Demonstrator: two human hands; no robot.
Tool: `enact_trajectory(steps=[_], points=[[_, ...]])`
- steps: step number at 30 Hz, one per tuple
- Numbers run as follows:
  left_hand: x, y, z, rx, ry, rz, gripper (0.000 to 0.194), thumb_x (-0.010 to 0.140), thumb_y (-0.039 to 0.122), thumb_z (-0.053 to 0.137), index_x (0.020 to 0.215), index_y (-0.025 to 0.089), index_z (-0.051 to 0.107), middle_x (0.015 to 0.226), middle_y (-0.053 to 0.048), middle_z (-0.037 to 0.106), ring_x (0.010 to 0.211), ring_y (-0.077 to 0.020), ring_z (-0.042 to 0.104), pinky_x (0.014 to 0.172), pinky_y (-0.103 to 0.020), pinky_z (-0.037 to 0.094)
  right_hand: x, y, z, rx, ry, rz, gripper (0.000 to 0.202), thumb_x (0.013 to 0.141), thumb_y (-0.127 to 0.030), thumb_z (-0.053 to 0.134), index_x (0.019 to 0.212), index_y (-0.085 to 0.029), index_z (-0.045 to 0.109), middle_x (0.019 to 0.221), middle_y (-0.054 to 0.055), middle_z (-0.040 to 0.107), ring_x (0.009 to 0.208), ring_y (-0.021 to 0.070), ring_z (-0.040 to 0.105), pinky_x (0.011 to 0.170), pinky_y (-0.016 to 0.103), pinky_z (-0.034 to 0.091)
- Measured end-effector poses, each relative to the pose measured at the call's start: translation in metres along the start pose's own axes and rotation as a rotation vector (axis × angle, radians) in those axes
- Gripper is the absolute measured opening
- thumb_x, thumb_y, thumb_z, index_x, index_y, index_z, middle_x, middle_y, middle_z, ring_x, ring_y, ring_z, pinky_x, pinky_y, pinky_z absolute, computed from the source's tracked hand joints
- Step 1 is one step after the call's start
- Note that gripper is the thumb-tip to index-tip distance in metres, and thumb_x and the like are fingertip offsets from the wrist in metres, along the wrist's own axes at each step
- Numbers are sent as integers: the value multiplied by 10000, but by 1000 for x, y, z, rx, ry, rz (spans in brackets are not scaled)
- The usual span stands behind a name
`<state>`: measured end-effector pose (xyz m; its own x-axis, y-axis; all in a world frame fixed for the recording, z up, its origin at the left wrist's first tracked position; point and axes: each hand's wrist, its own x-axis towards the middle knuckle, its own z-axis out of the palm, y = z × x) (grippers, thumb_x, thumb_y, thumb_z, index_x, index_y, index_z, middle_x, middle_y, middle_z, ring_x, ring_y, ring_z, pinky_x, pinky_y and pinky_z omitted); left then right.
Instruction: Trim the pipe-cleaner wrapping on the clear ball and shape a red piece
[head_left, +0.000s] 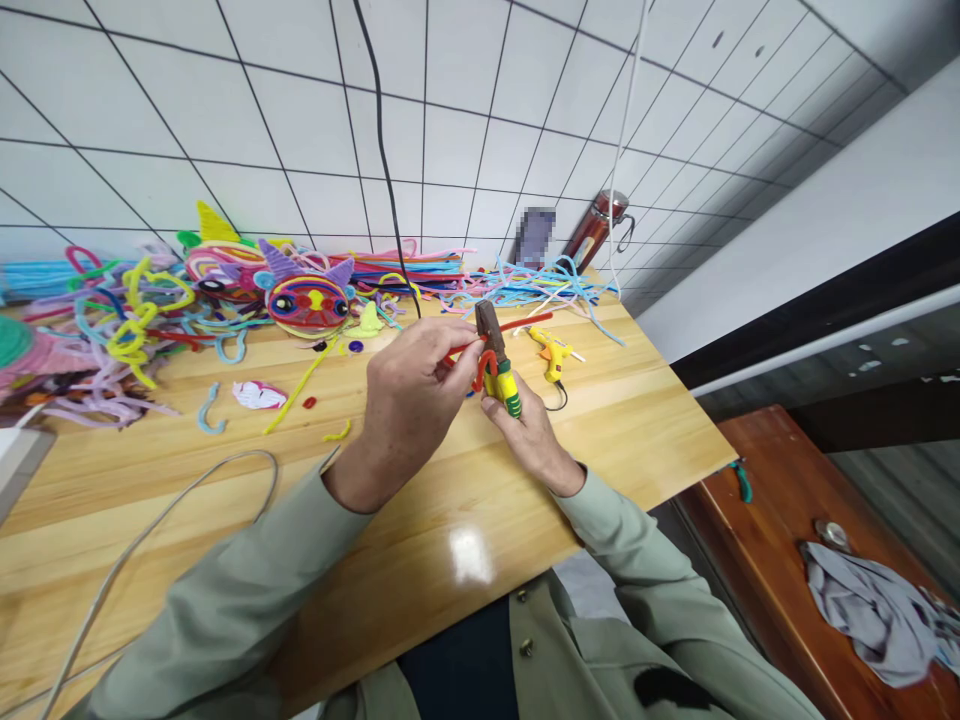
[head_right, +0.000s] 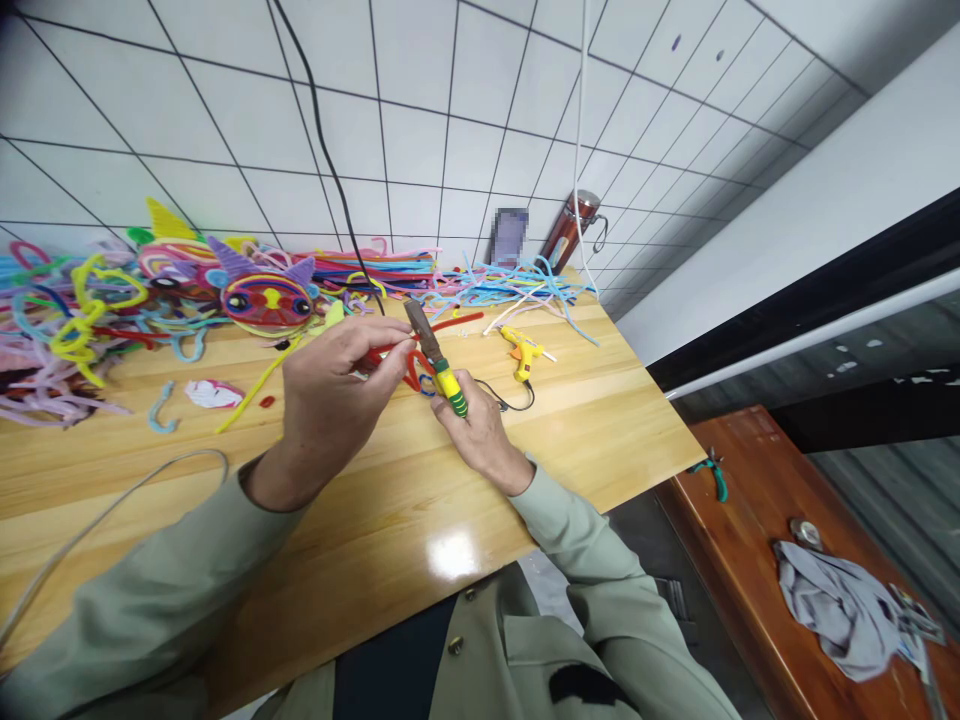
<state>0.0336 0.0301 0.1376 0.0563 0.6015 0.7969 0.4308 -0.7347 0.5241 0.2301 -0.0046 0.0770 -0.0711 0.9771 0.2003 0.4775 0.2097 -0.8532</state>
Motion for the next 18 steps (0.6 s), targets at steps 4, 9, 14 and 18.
enact_trajectory(steps=[4, 9, 14, 18], points=[[-1, 1, 0, -16, -9, -18, 159, 1046, 139, 719, 964, 229, 821, 1052, -39, 901, 964, -197, 862, 892, -308, 693, -1, -3, -1, -38, 21, -31, 212, 1015, -480, 627, 1051, -272, 625, 962, 33, 741, 903, 253, 673, 857, 377, 512], [-3, 6, 1, -65, 18, -65, 168, 1043, 157, 726, 942, 245, 827, 1038, -35, 904, 968, -208, 866, 934, -332, 695, 0, 2, -1, -102, 69, -49, 162, 1001, -450, 627, 1023, -293, 592, 847, 12, 698, 756, 239, 636, 763, 364, 485], [-4, 5, 3, -90, 7, -123, 166, 1028, 194, 736, 912, 247, 843, 1034, -37, 910, 951, -216, 866, 923, -345, 691, 4, 8, -2, -187, 131, -43, 126, 989, -420, 633, 995, -294, 625, 797, 13, 693, 701, 245, 638, 733, 363, 481], [-4, 1, 6, -179, 23, -213, 160, 1012, 208, 736, 910, 246, 854, 1014, -31, 907, 920, -202, 856, 807, -304, 678, 4, 4, -9, -167, 64, -78, 309, 1061, -522, 652, 1217, -276, 755, 1083, 90, 859, 985, 303, 806, 936, 408, 610]])
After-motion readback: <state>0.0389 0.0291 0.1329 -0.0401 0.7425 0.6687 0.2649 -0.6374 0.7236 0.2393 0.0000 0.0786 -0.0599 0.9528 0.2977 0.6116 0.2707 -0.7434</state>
